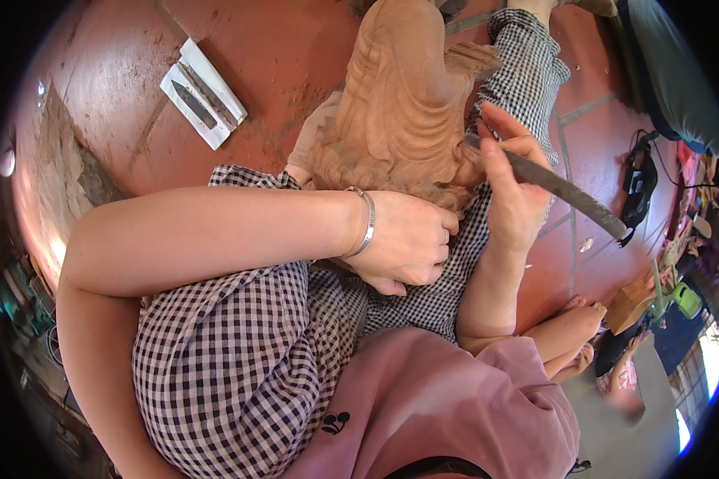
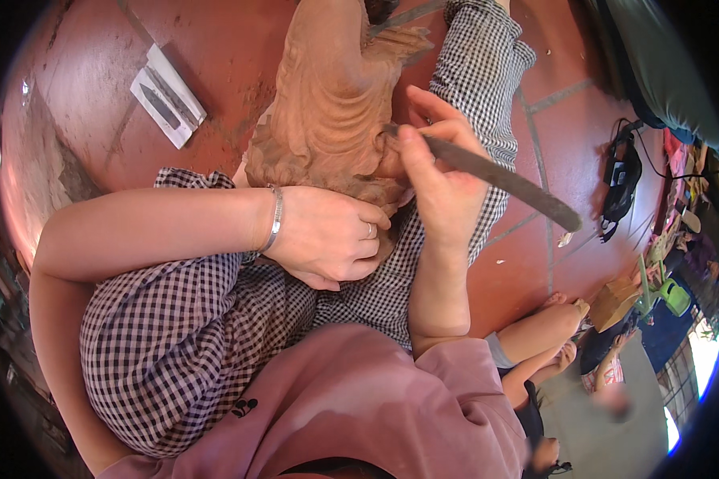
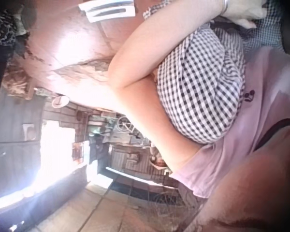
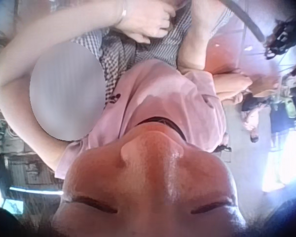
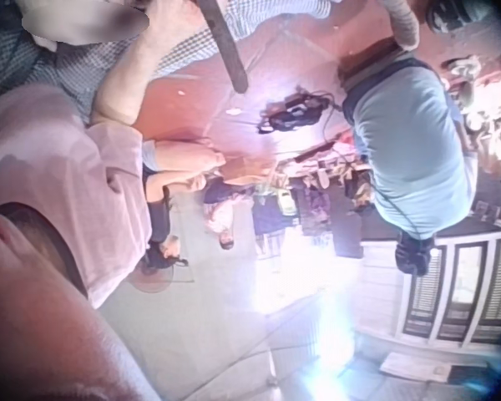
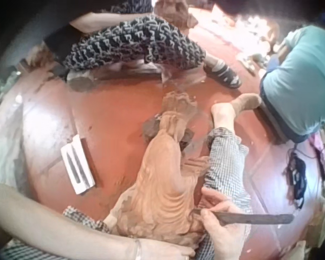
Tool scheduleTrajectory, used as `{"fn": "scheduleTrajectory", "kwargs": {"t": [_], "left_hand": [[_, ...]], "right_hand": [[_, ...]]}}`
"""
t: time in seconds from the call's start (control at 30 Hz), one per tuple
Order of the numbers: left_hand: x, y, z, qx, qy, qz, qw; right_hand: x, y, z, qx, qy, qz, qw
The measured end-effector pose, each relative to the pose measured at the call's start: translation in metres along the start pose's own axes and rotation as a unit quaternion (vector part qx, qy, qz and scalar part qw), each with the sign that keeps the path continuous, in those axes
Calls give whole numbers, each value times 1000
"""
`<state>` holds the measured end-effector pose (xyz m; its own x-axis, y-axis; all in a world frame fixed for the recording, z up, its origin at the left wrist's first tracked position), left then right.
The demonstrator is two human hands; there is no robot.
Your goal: The person carves a wooden sculpture using a chisel while sitting on the floor. They hold the wood steady with one hand and carefully shape its surface with the other, occasionally rotating the piece to access different areas.
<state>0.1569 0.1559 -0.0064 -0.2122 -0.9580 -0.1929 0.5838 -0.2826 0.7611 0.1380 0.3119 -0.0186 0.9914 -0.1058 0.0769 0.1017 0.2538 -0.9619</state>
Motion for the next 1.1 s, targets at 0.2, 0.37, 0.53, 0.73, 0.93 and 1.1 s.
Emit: {"fn": "scheduleTrajectory", "kwargs": {"t": [0.2, 0.37, 0.53, 0.73, 0.93, 1.1], "left_hand": [[1, 2, 3, 13, 5, 20, 1000], [0, 1, 10, 4, 20, -9, 1000], [6, 3, 14, -50, 100, -17, 994], [41, 1, 53, -57, 136, 121, 982], [109, -8, 42, -81, 215, 159, 960], [117, -25, 38, -66, 458, 315, 829]], "right_hand": [[0, -22, -18, 164, -45, 86, 982], [-11, 6, 2, -155, 10, -96, 983], [-16, 38, 8, -216, 3, -189, 958], [-26, 51, 23, -245, -4, -184, 952], [-32, 53, 26, -202, -4, -168, 965], [-33, 47, 28, -225, 2, -171, 959]]}}
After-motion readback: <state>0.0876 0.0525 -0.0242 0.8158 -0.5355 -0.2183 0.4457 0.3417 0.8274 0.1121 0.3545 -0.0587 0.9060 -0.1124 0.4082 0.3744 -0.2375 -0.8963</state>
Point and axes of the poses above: each hand's wrist, its own x-axis away from the middle knuckle, its own z-axis out of the back of the hand, y = z × x, the point moved 2 cm from there along -x, towards the middle knuckle, and after that the axes turned 13 degrees about x, right-handed, at the moved point
